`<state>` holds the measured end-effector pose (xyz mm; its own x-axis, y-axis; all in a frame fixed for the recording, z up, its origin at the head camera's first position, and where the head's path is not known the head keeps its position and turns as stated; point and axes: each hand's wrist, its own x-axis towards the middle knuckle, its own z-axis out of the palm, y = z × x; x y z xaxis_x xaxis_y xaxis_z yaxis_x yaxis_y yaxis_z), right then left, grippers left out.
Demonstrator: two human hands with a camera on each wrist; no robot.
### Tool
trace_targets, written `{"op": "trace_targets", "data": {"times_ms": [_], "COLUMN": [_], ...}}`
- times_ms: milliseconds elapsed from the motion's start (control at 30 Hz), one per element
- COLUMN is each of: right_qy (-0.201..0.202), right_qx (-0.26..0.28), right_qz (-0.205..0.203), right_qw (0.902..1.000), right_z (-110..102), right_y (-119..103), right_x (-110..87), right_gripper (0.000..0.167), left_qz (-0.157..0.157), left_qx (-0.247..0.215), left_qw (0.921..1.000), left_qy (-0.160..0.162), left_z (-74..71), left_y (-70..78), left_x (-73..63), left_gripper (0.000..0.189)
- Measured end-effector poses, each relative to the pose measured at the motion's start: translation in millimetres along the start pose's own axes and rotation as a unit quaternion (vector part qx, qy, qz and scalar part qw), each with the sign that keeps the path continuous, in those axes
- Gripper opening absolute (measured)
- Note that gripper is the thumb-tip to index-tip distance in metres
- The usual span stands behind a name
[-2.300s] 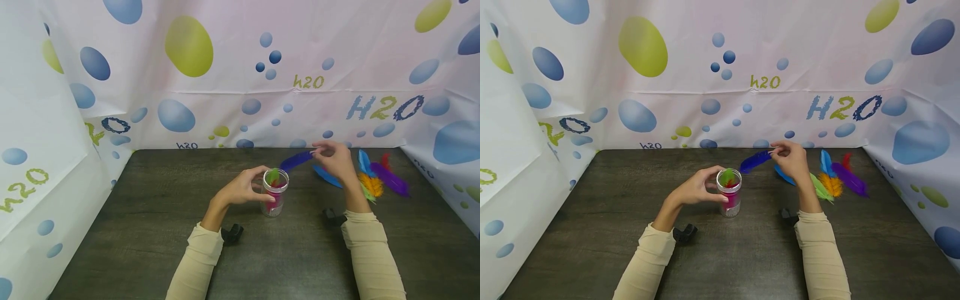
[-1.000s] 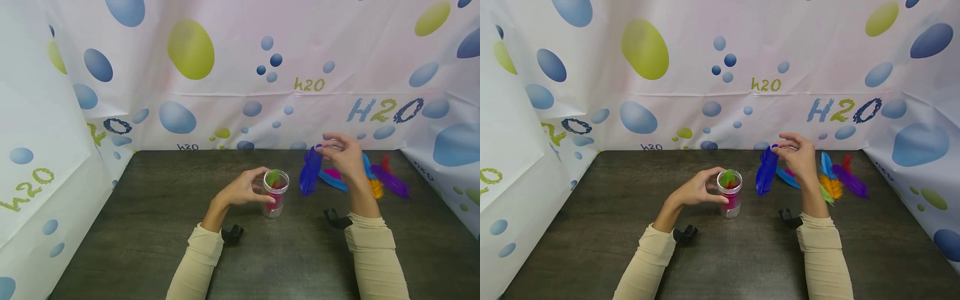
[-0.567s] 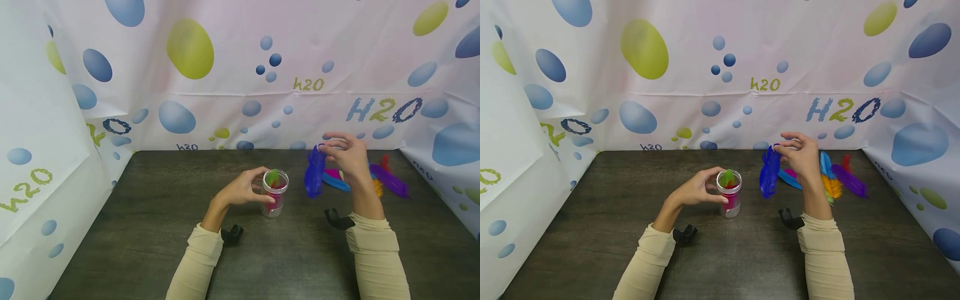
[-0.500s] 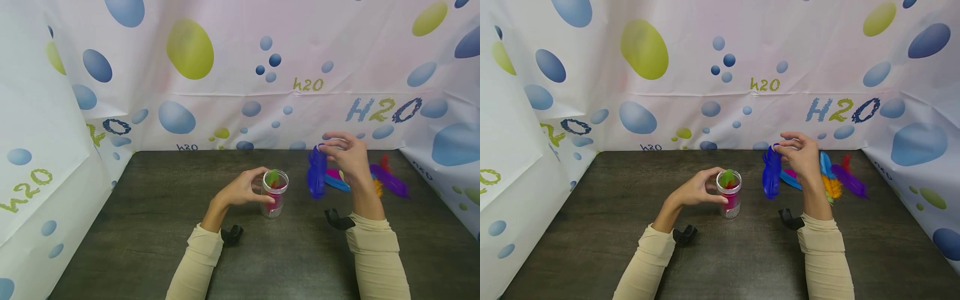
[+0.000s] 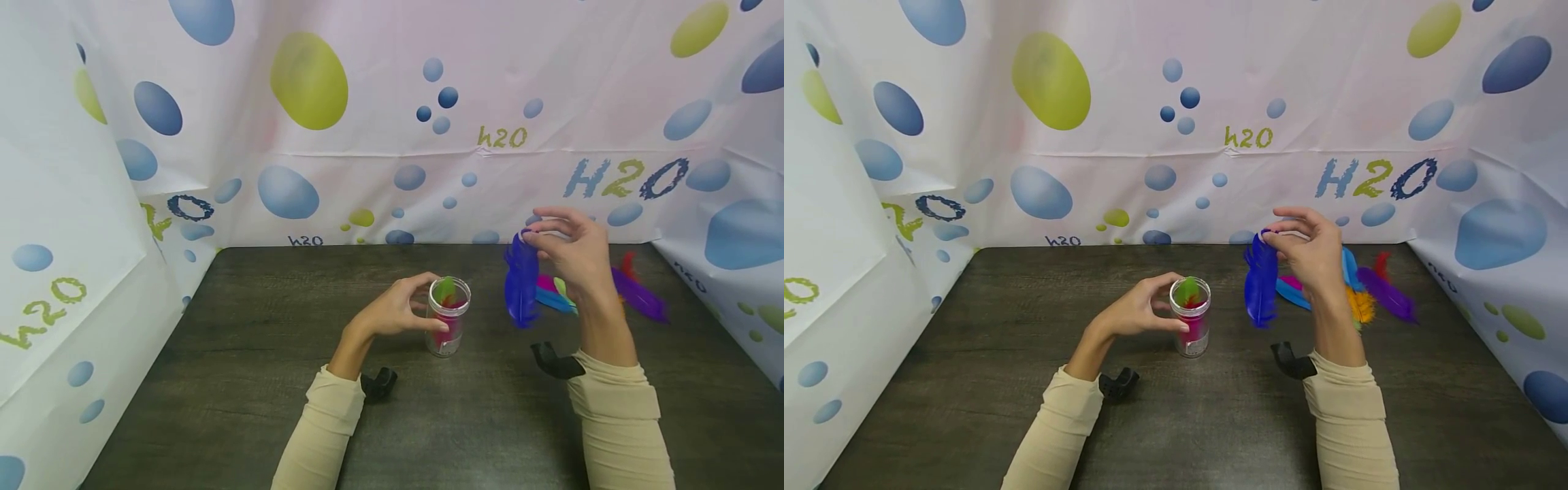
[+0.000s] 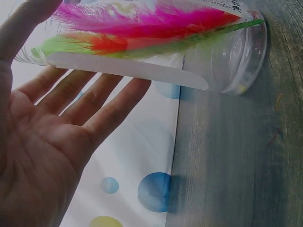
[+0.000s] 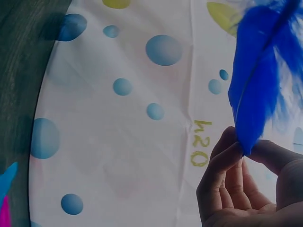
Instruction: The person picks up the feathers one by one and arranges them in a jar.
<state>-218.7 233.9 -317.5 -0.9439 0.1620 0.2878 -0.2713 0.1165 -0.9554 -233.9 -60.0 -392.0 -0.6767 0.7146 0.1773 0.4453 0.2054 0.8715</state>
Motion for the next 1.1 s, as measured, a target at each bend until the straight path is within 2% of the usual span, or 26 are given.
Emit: {"op": "trace_targets", "data": {"times_ms": [267, 467, 800, 1100], "right_qy": [0.003, 0.005, 0.005, -0.012], "right_qx": [0.088, 0.135, 0.150, 0.163], "right_qz": [-0.028, -0.048, -0.071, -0.126], "right_qw": [0.9957, 0.9897, 0.9861, 0.9786], "right_z": [0, 3, 12, 27], "right_y": [-8, -14, -18, -21], "right_x": [-6.3, -11.4, -10.9, -3.7], "right_gripper": [0.028, 0.025, 0.023, 0.023], "left_qz": [0.004, 0.008, 0.010, 0.005], "left_qx": [-0.001, -0.001, -0.004, -0.001], "left_qw": [1.0000, 1.0000, 0.9999, 1.0000], "left_qy": [0.002, 0.003, -0.001, 0.001], "left_z": [0.8, 1.5, 4.3, 1.9], "left_y": [-0.2, -0.4, -1.8, -0.9], "left_x": [-0.7, -0.7, -0.7, -1.1], "left_gripper": [0.060, 0.060, 0.060, 0.060]}}
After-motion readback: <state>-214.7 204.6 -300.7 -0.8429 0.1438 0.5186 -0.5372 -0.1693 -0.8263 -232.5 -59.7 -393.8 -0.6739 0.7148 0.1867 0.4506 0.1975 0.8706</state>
